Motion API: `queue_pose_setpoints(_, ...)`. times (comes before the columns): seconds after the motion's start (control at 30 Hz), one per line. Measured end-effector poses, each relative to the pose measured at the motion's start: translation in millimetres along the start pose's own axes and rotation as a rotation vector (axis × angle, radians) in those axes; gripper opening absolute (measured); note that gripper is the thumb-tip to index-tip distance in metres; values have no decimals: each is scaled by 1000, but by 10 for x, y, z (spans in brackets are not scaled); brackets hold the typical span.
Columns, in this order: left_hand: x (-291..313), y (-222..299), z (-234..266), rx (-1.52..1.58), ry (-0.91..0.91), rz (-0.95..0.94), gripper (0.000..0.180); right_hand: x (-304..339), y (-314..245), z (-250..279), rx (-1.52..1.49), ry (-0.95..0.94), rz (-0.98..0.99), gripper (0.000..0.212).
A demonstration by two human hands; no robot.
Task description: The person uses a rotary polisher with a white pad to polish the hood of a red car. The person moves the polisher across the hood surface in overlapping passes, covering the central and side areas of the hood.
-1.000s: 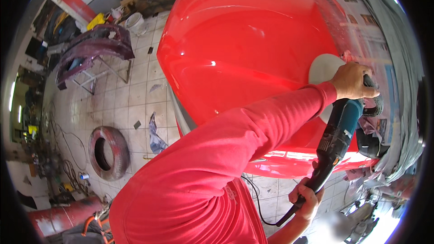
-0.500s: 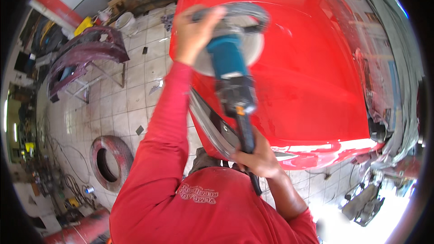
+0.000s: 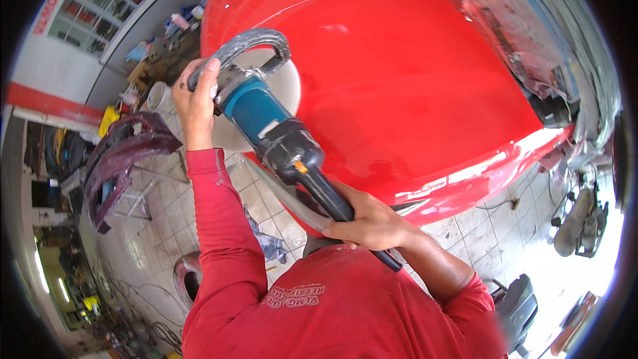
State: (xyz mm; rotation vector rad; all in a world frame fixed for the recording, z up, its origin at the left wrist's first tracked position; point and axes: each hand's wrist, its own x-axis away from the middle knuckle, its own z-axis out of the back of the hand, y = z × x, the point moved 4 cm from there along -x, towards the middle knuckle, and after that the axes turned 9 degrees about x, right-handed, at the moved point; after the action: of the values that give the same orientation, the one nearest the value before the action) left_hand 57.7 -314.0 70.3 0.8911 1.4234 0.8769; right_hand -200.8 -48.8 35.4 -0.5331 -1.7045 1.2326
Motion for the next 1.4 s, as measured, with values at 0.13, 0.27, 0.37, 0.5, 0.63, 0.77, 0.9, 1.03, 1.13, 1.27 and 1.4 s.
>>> queue_pose_setpoints(0.13,-44,374,-1495,114,-416,0,42,729,198,461,-215,122,59,73)
queue_pose_setpoints(0.27,-83,385,-2914,225,-678,4,45,1315,497,872,-305,367,71,74)
queue_pose_setpoints(0.37,0,357,-3967,254,-856,-106,43,1646,679,1136,-447,543,124,66)
queue_pose_setpoints(0.5,126,288,-4951,392,-875,-215,35,1855,766,1309,-514,778,79,62)
queue_pose_setpoints(0.63,286,283,-5240,281,-864,-337,39,1900,866,1296,-515,883,117,54)
queue_pose_setpoints(0.77,263,265,-4522,258,-727,-104,45,1612,857,1036,-573,778,116,61)
queue_pose_setpoints(0.9,-15,197,-3186,120,-603,-62,44,1127,730,777,-437,469,25,52)
queue_pose_setpoints(1.03,-129,18,-1666,33,-354,-123,41,421,423,541,-171,211,-26,58)
queue_pose_setpoints(1.13,-105,53,-484,-57,-111,-23,37,-139,144,255,4,66,-61,71)
queue_pose_setpoints(1.27,-159,-193,737,-74,131,46,41,-779,16,-86,155,-13,25,82)
queue_pose_setpoints(1.4,-247,-280,1096,-7,310,83,37,-929,-342,-204,337,-42,14,87)
